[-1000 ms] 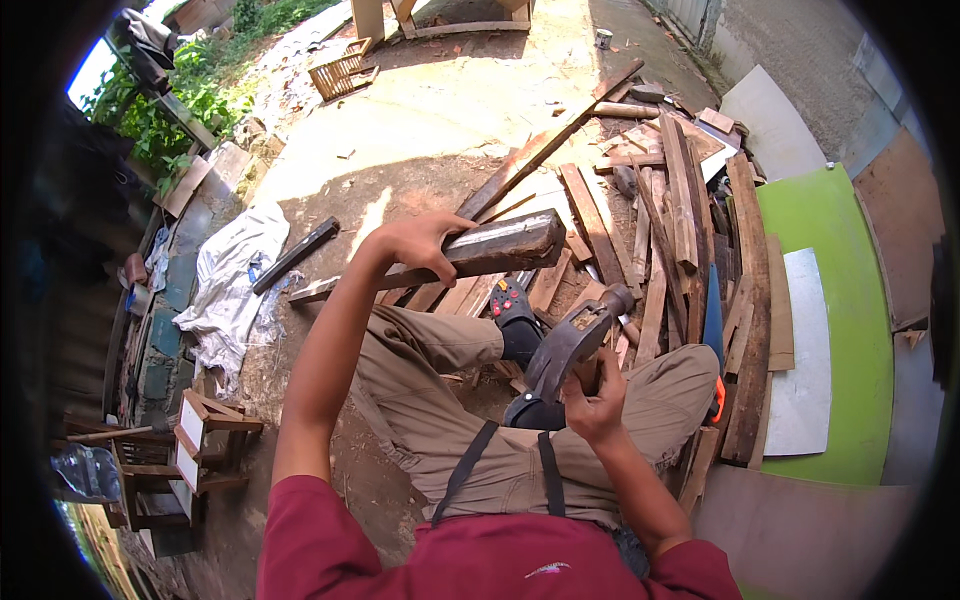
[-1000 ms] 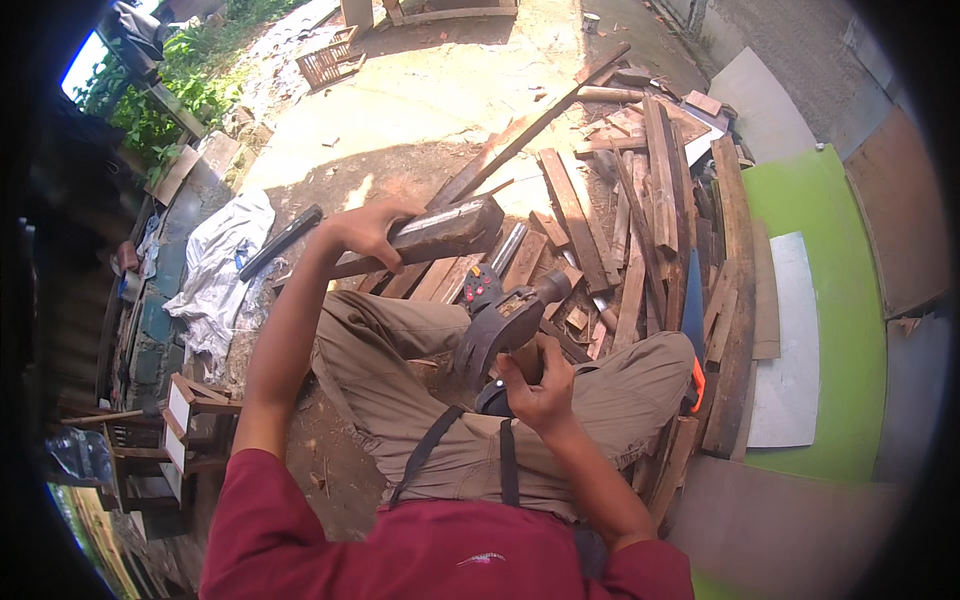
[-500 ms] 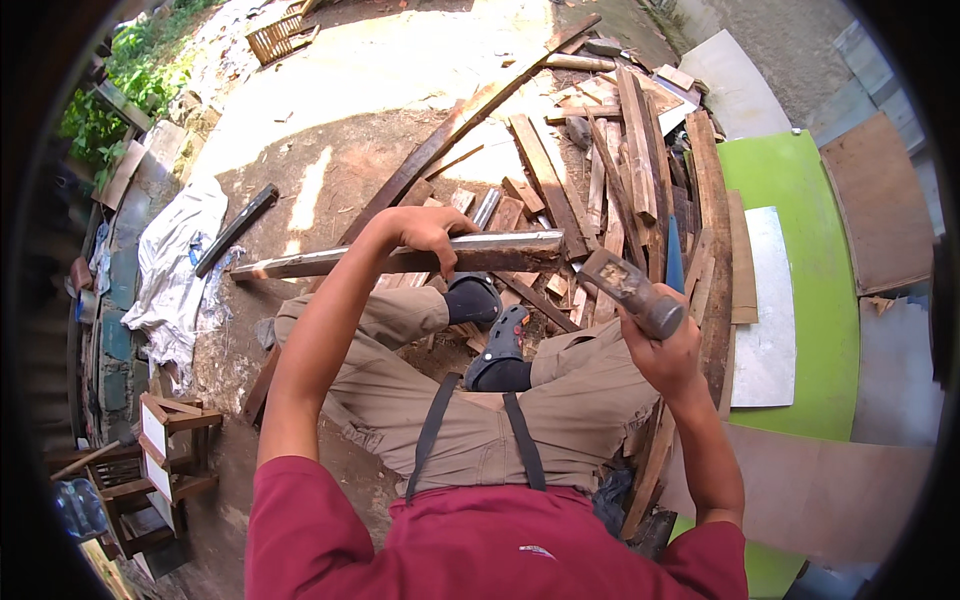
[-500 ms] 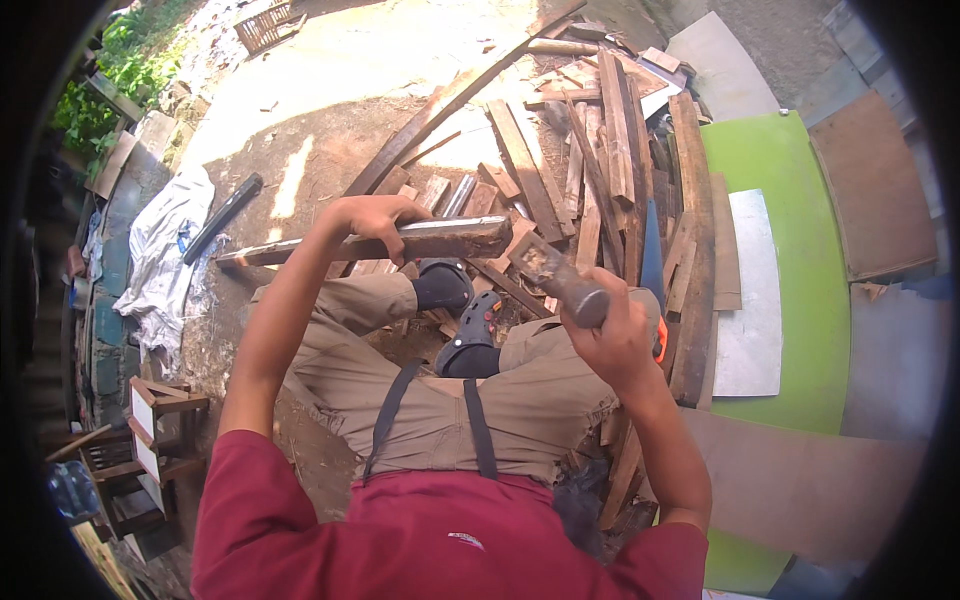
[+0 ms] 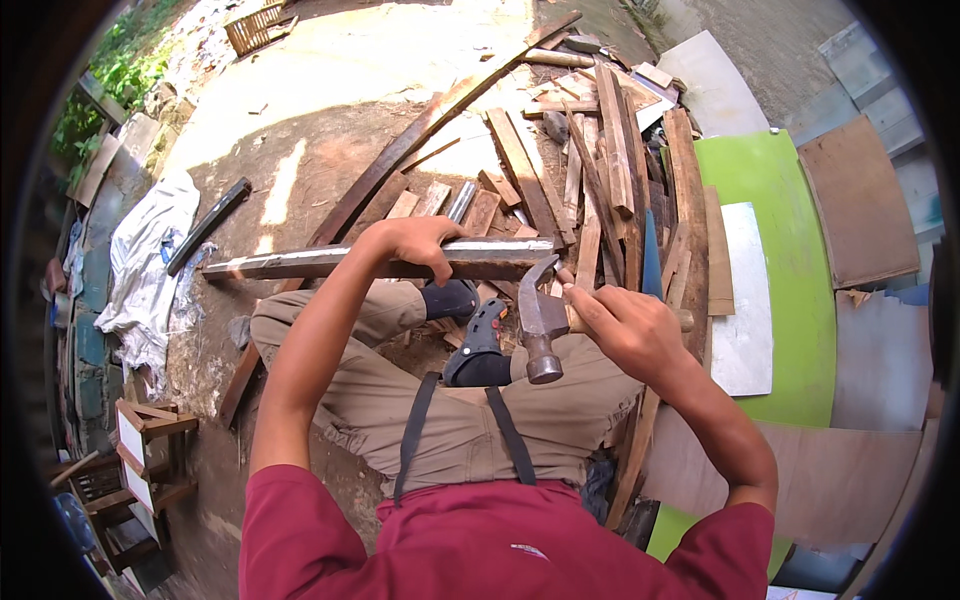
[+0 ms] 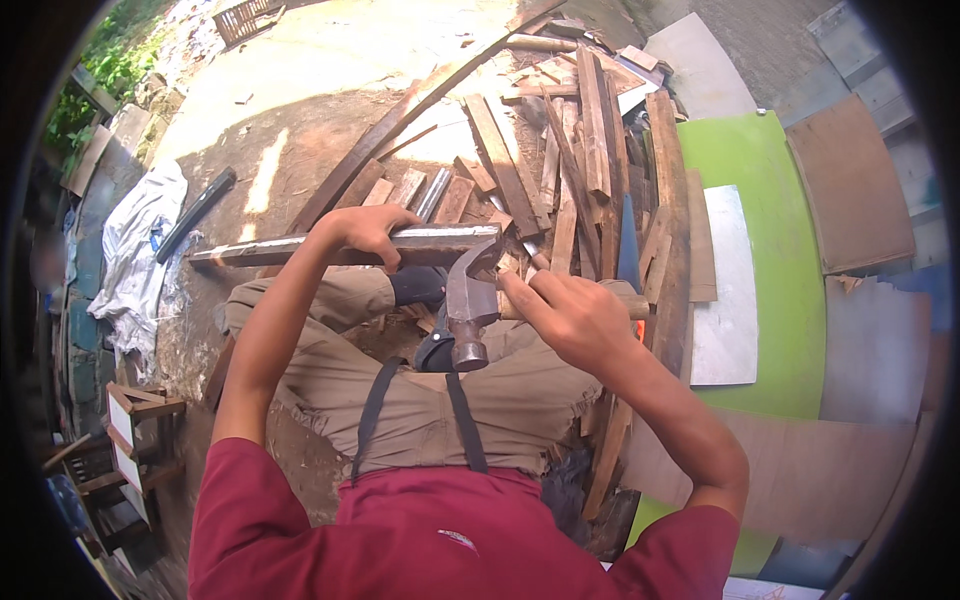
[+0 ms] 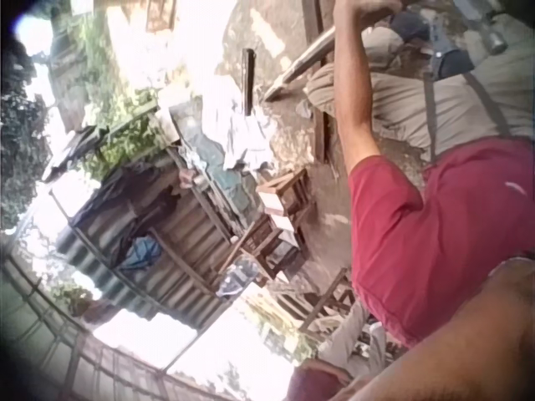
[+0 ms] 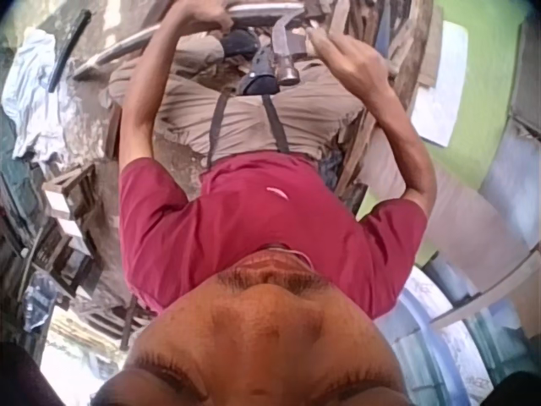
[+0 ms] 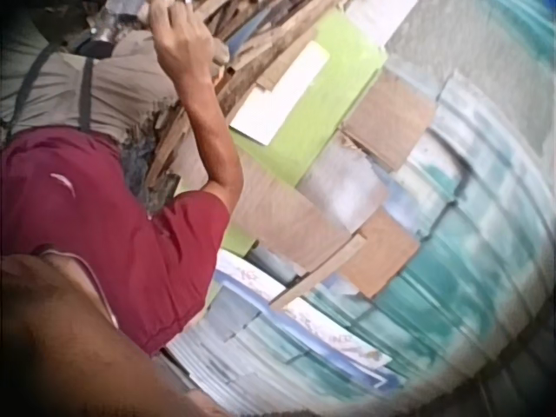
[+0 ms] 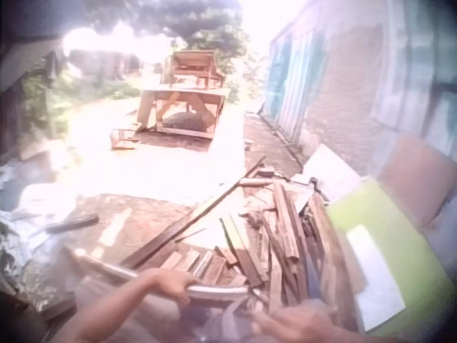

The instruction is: The person sits on the ground and uses a hammer to repeatedly strike a long metal frame, adjusting its position and orientation throughout. The person also uses a metal bar to assist in shaping or aligning the frame.

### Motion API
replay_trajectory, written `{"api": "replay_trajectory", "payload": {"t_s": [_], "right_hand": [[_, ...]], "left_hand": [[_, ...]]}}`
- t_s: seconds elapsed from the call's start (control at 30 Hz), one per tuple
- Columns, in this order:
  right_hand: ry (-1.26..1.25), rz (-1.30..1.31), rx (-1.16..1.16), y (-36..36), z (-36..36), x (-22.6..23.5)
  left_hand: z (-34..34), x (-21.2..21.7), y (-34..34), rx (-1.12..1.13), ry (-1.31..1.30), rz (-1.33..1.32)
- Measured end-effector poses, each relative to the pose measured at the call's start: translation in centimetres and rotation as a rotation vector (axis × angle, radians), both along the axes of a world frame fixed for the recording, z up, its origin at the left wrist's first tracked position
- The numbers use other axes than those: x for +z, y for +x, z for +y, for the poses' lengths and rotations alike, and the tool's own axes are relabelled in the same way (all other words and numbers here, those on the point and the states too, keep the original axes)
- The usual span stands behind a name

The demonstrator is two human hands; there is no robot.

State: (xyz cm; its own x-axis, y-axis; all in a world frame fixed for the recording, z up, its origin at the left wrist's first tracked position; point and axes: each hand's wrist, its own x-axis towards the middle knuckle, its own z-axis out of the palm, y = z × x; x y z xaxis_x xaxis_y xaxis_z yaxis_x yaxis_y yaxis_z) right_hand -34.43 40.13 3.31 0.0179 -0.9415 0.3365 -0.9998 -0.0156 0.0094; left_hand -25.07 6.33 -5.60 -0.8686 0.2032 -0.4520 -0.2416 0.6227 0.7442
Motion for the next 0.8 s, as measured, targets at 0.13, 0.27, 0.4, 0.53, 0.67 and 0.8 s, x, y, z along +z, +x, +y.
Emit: {"api": "replay_trajectory", "payload": {"t_s": [0.13, 0.27, 0.4, 0.53, 0.67, 0.8], "right_hand": [[0.048, 0.034, -0.012, -0.4, -0.2, -0.6], [0.139, 0.016, -0.059, -0.7, -0.3, -0.4], [0.218, 0.061, -0.110, -1.0, -0.6, 0.4], [0.280, 0.082, -0.170, -5.6, 0.3, -0.2], [0.242, -0.027, -0.446, -13.5, 5.8, -1.6], [-0.020, -0.237, -0.468, -11.3, 7.2, -3.8]], "left_hand": [[0.0, 0.1, -0.1, 0.019, 0.043, -0.021], [0.8, 1.1, 0.0, 0.018, -0.021, 0.007], [1.4, 0.9, 0.0, 0.027, -0.055, 0.048], [1.1, 0.8, 1.6, 0.013, -0.064, 0.049], [1.9, 1.9, 4.3, -0.022, 0.025, 0.095], [1.9, 2.8, 4.0, 0.018, -0.112, 0.212]]}}
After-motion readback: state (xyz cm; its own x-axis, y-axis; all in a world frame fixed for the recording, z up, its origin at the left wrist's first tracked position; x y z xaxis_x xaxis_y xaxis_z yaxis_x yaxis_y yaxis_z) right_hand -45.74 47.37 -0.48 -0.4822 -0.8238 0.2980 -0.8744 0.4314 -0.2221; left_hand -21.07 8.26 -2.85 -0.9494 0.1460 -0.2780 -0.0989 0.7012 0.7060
